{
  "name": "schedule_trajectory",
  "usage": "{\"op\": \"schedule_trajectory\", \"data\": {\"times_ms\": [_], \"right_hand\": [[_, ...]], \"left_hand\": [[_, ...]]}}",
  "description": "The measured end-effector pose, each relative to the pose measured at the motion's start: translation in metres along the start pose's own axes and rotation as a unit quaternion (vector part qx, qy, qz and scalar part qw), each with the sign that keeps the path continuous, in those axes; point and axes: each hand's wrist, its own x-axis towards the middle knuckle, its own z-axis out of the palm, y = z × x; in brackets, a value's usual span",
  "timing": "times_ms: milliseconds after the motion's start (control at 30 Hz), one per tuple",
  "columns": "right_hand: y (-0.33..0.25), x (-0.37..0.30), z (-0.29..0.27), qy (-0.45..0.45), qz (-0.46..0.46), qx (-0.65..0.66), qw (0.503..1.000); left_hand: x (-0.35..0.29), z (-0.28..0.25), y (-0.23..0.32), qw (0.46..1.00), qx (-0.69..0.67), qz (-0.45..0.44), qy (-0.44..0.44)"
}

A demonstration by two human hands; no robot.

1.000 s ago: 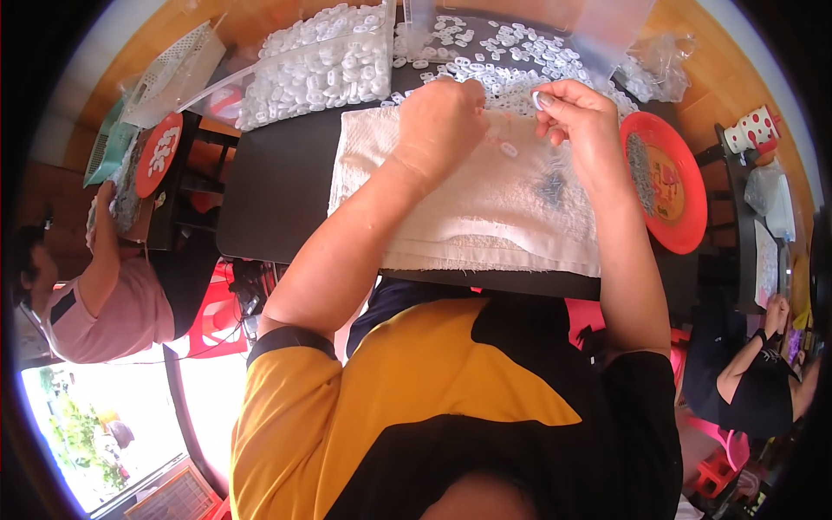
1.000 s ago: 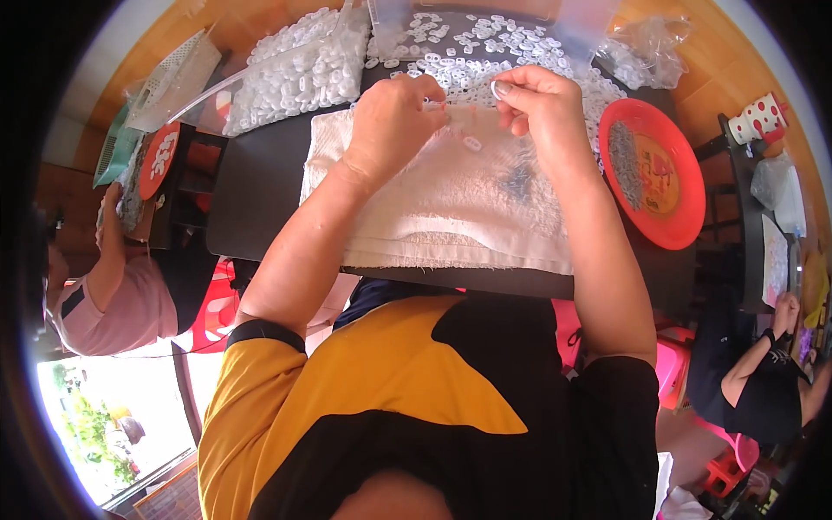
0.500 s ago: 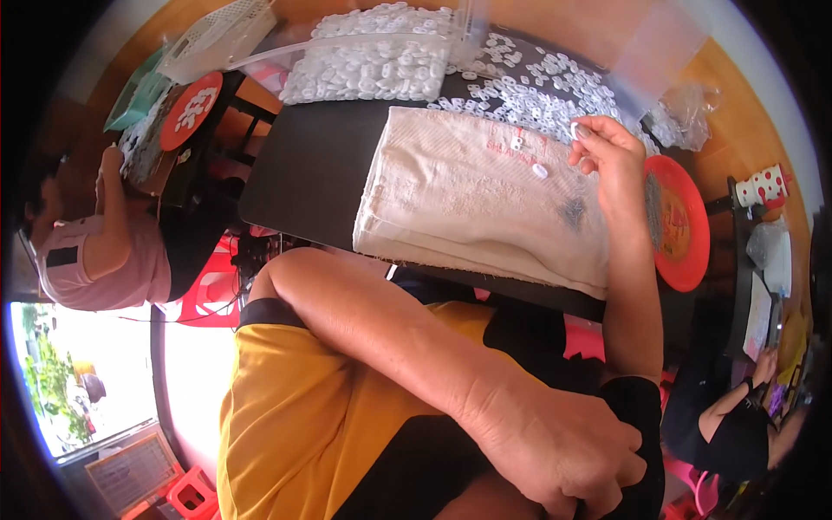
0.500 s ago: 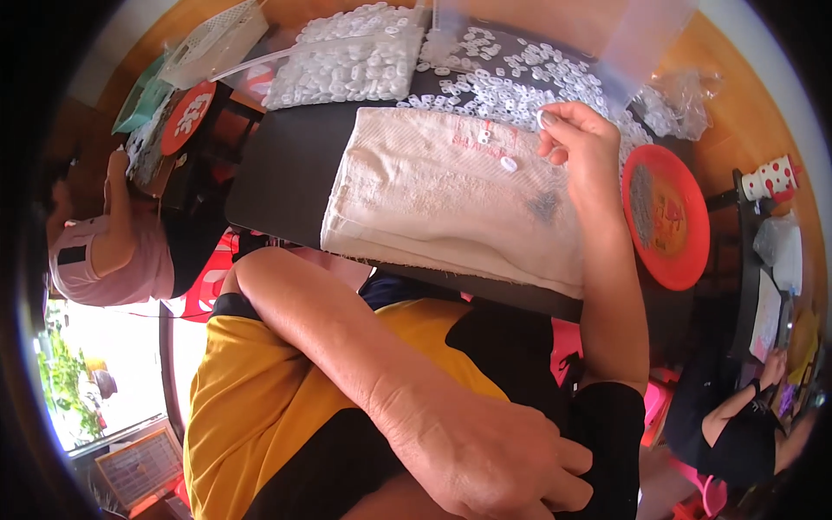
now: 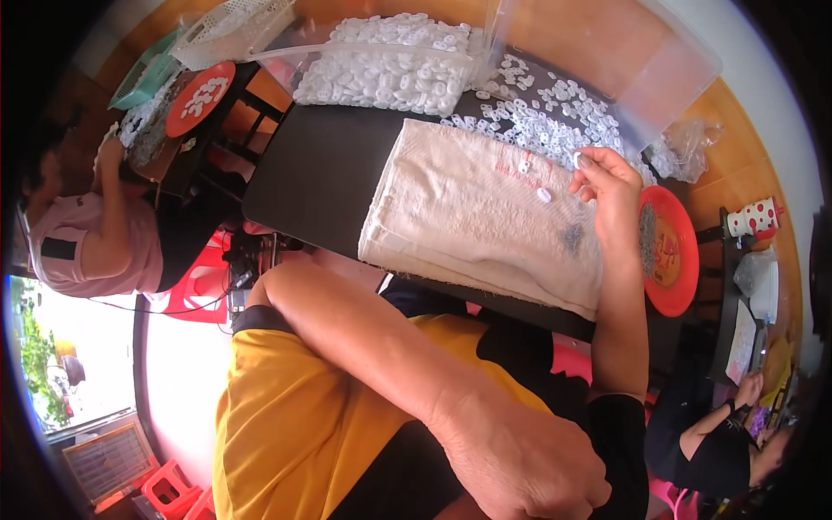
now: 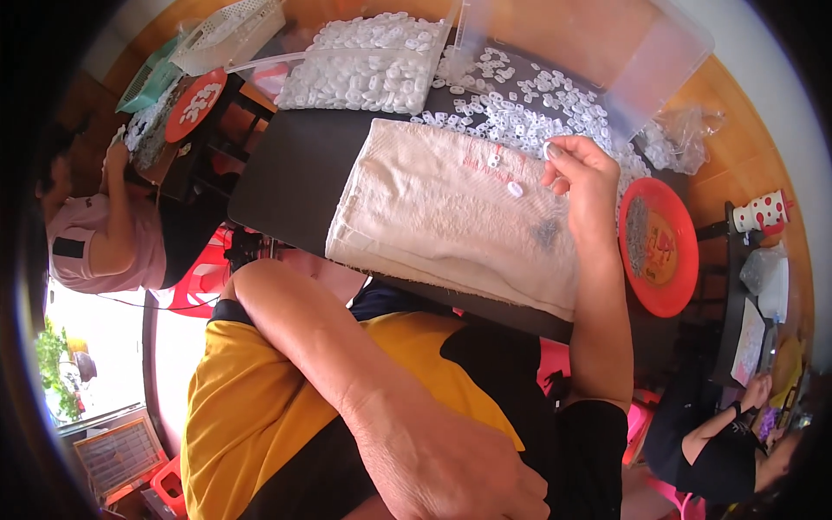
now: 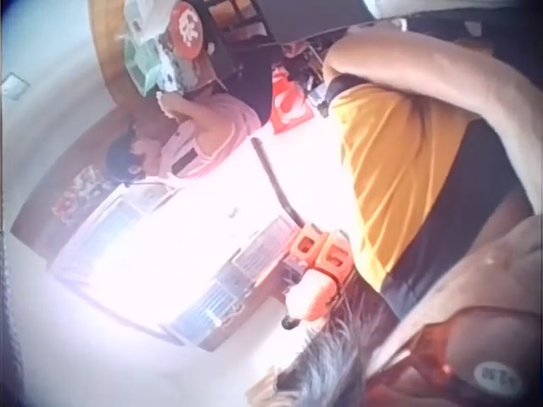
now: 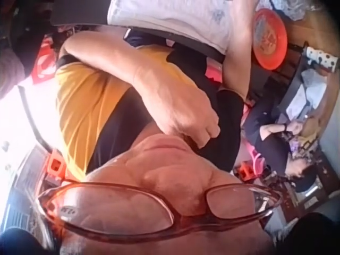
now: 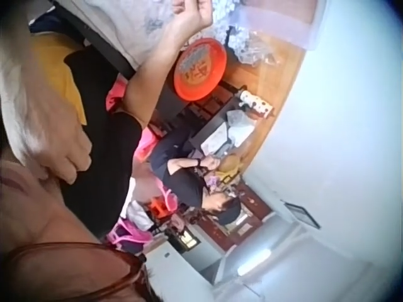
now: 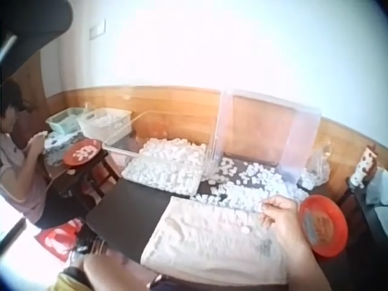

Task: Manually cleaning and inspecting small white plastic components using a towel at a workstation.

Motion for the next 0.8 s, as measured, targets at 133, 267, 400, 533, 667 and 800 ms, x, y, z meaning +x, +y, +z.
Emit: {"op": "schedule_trajectory", "data": {"times_ms": [133, 267, 400, 533, 667, 800], "right_hand": [[0.0, 0.001, 0.003, -0.001, 0.001, 0.005, 1.0], [0.001, 0.001, 0.004, -0.007, -0.001, -0.009, 1.0], [0.005, 0.002, 0.003, -0.003, -0.006, -0.009, 1.0], [0.004, 0.003, 0.002, 0.0, 0.005, -0.006, 1.0], [0.007, 0.004, 0.001, -0.004, -0.002, -0.011, 1.0], [0.005, 0.002, 0.004, -0.001, -0.001, -0.017, 1.0]], "left_hand": [[-0.002, 0.002, -0.009, 0.999, -0.037, 0.012, -0.001], [0.0, 0.008, -0.028, 0.987, -0.155, 0.008, -0.032], [0.003, 0.01, -0.037, 0.988, -0.15, 0.038, -0.012], [0.003, 0.003, -0.031, 0.995, -0.095, 0.005, -0.014], [0.002, 0.0, -0.031, 0.998, -0.046, -0.036, -0.002], [0.008, 0.009, -0.025, 0.996, -0.018, -0.085, 0.031]]}}
